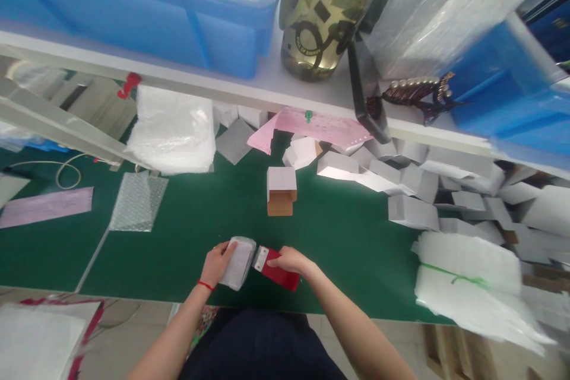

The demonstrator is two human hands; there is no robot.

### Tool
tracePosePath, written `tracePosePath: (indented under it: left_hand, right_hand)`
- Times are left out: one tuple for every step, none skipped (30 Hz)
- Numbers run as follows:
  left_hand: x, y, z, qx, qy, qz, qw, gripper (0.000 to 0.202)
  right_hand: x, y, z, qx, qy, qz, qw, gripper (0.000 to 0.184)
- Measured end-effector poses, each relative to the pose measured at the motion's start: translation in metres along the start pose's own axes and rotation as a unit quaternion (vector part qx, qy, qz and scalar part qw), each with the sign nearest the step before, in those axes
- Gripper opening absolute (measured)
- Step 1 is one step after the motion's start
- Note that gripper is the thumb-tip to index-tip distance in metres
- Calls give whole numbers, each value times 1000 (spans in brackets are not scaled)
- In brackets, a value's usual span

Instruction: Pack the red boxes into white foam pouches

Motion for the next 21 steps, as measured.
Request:
tracePosePath:
  left_hand:
    - [3,-4,2,4,1,-1,1000,68]
    - [7,-9,4,8,4,-1,1000,69]
    - [12,-13,6,13,9,0,1000,71]
    - [18,-18,8,17,18,3,1000,72]
    - [25,-22,10,18,29,8,999,71]
    - [34,-25,12,18,44,15,999,70]
    - [42,-28,14,15,58,22,998,67]
    - [49,-30,15,12,70,31,997,64]
    - [55,-31,15,8,79,38,996,60]
    - [59,-32,16,5,84,44,996,56]
    - [62,-32,16,4,85,47,995,54]
    - [63,-33,17,4,84,50,995,52]
    - [62,-33,17,3,81,52,995,52]
    - [61,-32,18,3,78,54,996,52]
    - [58,-32,19,2,73,57,996,51]
    - [56,-32,20,-2,69,60,996,50]
    - [53,-31,21,-7,63,61,996,47]
    - [51,-30,22,-15,57,62,996,45]
    - [50,-30,23,-22,50,61,997,43]
    - [49,-30,24,-26,44,60,997,42]
    - [49,-30,24,-28,41,58,997,43]
  right_hand:
    - [-1,-7,4,3,-4,-4,1000,35]
    - [-2,-16,7,8,-7,-8,1000,36]
    - [-3,-25,8,15,-9,-12,1000,38]
    - [-3,-35,8,22,-9,-18,1000,39]
    - [-3,-45,8,28,-8,-24,999,41]
    - [-3,-56,7,32,-7,-32,999,43]
    - [-3,-67,6,34,-5,-40,999,44]
    - [-4,-78,5,37,-3,-47,998,45]
    - [-6,-89,5,39,-2,-53,998,46]
    - [-7,-99,5,40,-2,-57,998,46]
    - [-9,-109,6,40,-2,-59,997,45]
    - [-11,-117,7,38,-3,-58,998,45]
    - [-14,-123,8,36,-4,-56,998,44]
    - [-16,-128,9,33,-6,-53,998,43]
    - [-18,-132,10,31,-7,-50,998,44]
    - [-19,-134,10,30,-8,-47,998,46]
    - [-20,-134,10,29,-8,-44,999,48]
    - [-21,-133,10,30,-8,-41,999,50]
    - [-20,-131,9,32,-9,-37,999,51]
    - [-20,-126,7,34,-10,-35,999,51]
    - [-19,-119,4,34,-11,-33,999,50]
Point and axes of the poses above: each hand's wrist, its own z-axis towards the middle knuckle, its own x-axis out of the back of the hand, y = z × x, the point moved 8 cm from there along z, towards the middle knuckle, and after that the axes turned 5 degrees about -z, right-handed, at the moved point
